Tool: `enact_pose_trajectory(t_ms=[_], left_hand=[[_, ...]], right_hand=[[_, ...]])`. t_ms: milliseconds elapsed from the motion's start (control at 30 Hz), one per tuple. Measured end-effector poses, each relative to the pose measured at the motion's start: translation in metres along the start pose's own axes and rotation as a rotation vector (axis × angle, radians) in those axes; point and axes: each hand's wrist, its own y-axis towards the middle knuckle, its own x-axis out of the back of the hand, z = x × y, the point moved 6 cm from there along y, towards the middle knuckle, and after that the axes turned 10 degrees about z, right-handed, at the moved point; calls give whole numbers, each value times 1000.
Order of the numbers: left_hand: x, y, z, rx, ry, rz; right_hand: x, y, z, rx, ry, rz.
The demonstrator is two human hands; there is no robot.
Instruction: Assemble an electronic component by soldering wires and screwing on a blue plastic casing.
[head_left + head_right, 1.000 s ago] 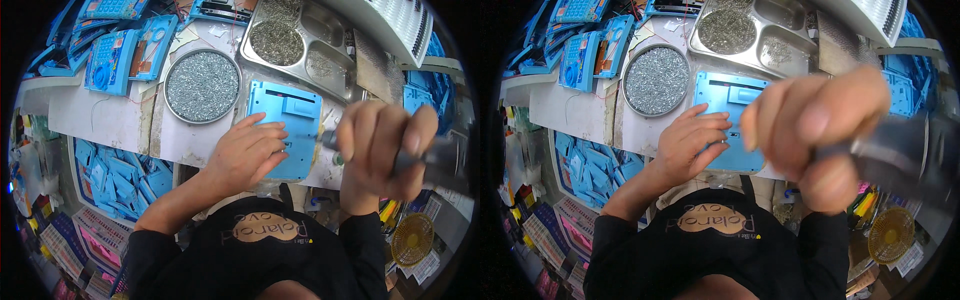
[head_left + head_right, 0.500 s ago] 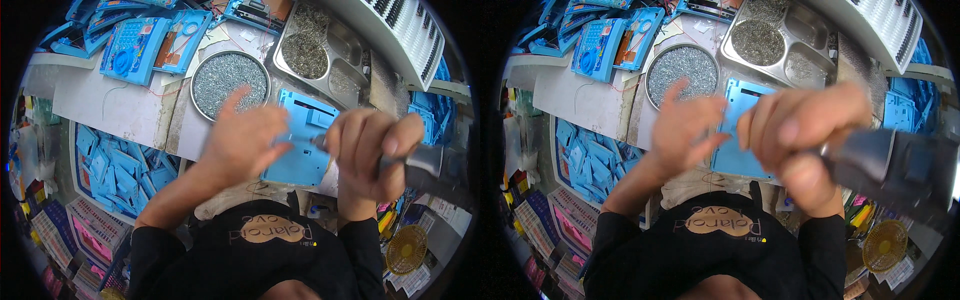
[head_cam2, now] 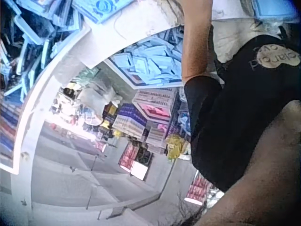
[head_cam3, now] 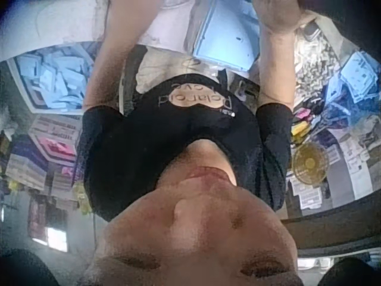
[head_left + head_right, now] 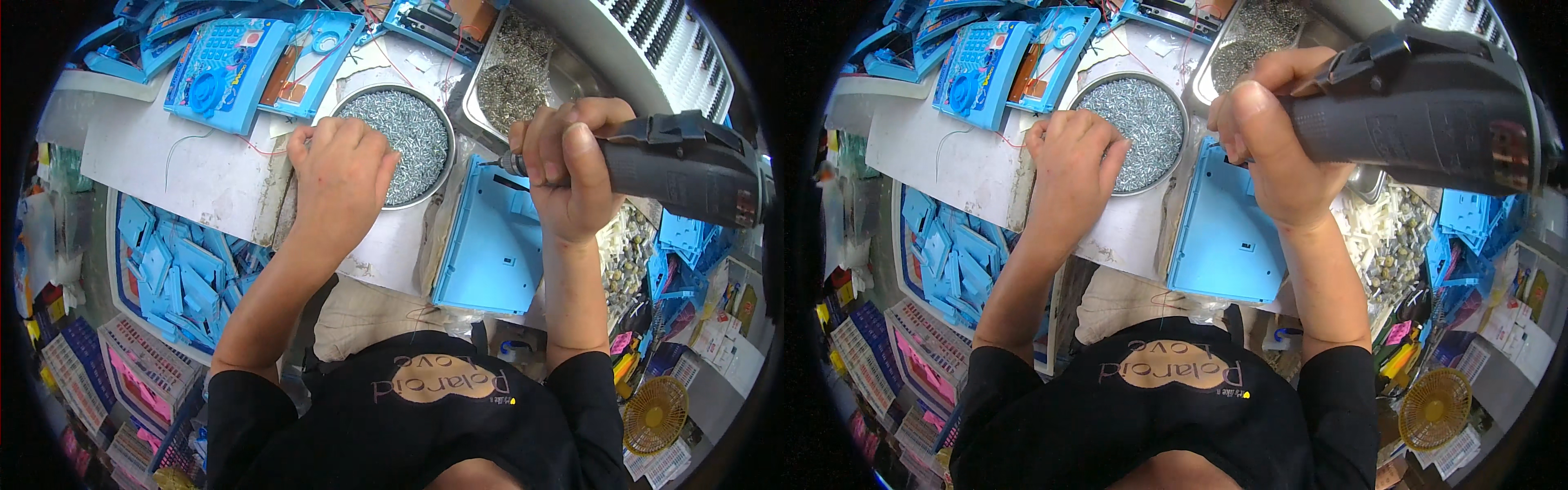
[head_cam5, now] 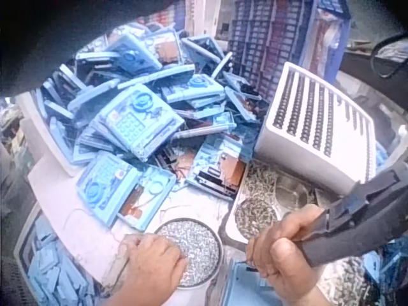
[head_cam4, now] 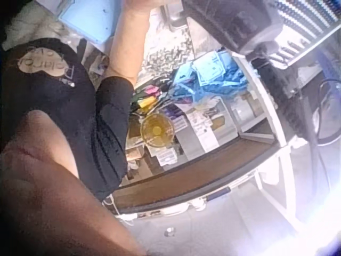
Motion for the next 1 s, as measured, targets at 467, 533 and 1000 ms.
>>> enact_pose_trajectory(t_ms=[467, 533, 1000], left_hand=[[-2, 6, 2, -62, -114, 29], [1, 6, -1, -60, -163, 56], [8, -21, -27, -99, -415, -74]], right_hand=[[-9, -4, -4, -234, -302, -36], [-10, -3, -5, -232, -310, -18], [-19, -23, 3, -204, -314, 30]])
